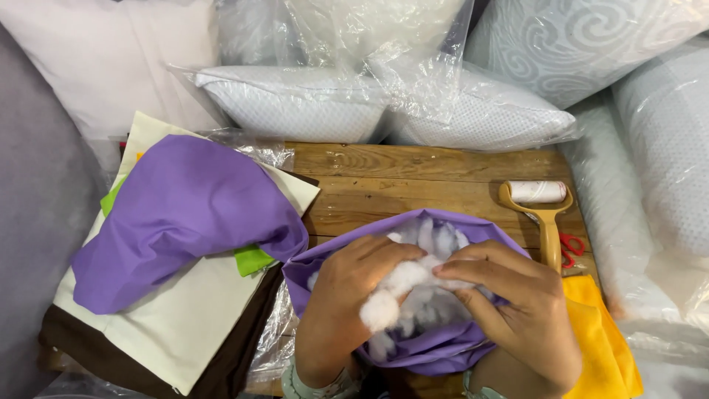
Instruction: Manually stuffing a purple pillowcase with white fiberfill material at a workshop station.
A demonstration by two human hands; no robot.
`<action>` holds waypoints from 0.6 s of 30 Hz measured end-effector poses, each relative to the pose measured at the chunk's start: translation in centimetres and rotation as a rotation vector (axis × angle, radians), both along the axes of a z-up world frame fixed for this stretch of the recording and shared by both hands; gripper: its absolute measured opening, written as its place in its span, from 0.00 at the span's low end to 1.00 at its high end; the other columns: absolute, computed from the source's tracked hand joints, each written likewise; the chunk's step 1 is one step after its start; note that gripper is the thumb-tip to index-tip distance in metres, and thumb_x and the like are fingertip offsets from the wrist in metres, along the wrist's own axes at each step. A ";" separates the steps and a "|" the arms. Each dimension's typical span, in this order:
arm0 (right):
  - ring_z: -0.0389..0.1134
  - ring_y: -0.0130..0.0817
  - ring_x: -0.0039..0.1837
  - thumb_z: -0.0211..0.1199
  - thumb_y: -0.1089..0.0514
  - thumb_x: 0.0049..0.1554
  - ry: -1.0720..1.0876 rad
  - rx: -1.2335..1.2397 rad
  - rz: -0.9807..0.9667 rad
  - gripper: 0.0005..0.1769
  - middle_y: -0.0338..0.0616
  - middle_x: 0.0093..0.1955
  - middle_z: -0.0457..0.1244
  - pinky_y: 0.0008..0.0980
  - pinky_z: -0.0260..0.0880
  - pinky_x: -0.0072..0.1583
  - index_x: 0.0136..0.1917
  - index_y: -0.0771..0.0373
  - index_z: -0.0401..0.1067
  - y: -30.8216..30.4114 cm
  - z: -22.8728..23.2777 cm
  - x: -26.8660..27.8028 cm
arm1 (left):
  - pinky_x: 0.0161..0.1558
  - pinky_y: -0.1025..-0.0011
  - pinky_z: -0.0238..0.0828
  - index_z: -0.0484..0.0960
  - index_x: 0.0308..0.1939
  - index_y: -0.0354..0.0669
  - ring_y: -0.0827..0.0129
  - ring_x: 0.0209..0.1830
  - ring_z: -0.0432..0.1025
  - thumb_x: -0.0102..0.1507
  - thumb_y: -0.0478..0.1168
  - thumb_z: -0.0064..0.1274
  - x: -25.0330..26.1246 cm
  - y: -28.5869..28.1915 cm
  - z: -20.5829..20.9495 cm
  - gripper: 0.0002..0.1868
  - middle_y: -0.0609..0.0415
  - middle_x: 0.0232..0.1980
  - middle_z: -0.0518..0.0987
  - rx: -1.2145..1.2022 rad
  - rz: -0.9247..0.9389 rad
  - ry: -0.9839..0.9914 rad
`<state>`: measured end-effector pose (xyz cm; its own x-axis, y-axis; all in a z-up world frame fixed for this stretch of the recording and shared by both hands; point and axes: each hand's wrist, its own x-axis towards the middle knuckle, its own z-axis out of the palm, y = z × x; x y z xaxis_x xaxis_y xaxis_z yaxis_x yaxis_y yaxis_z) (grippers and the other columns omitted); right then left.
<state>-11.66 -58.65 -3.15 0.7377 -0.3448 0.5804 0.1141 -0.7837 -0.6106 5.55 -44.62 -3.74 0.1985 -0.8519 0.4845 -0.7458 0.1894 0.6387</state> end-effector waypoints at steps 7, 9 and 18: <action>0.74 0.30 0.46 0.62 0.75 0.51 -0.044 0.118 -0.128 0.11 0.44 0.44 0.71 0.24 0.73 0.54 0.41 0.62 0.79 0.3 -0.2 -0.1 | 0.39 0.69 0.66 0.83 0.45 0.40 0.65 0.34 0.70 0.66 0.47 0.55 1.2 1.3 1.2 0.14 0.55 0.37 0.78 -0.075 -0.068 -0.005; 0.73 0.31 0.45 0.60 0.76 0.50 -0.051 0.129 -0.133 0.13 0.45 0.43 0.70 0.25 0.71 0.52 0.41 0.63 0.79 0.4 -0.3 0.0 | 0.38 0.70 0.65 0.82 0.43 0.42 0.65 0.32 0.69 0.66 0.47 0.56 1.4 1.8 1.4 0.12 0.56 0.37 0.78 -0.078 -0.049 -0.026; 0.70 0.39 0.46 0.62 0.78 0.59 -0.280 0.169 -0.352 0.04 0.58 0.46 0.67 0.27 0.70 0.50 0.46 0.74 0.74 0.0 -2.0 -2.1 | 0.42 0.68 0.66 0.81 0.41 0.40 0.64 0.34 0.72 0.65 0.42 0.56 2.2 3.8 2.5 0.08 0.55 0.36 0.79 -0.126 -0.023 0.007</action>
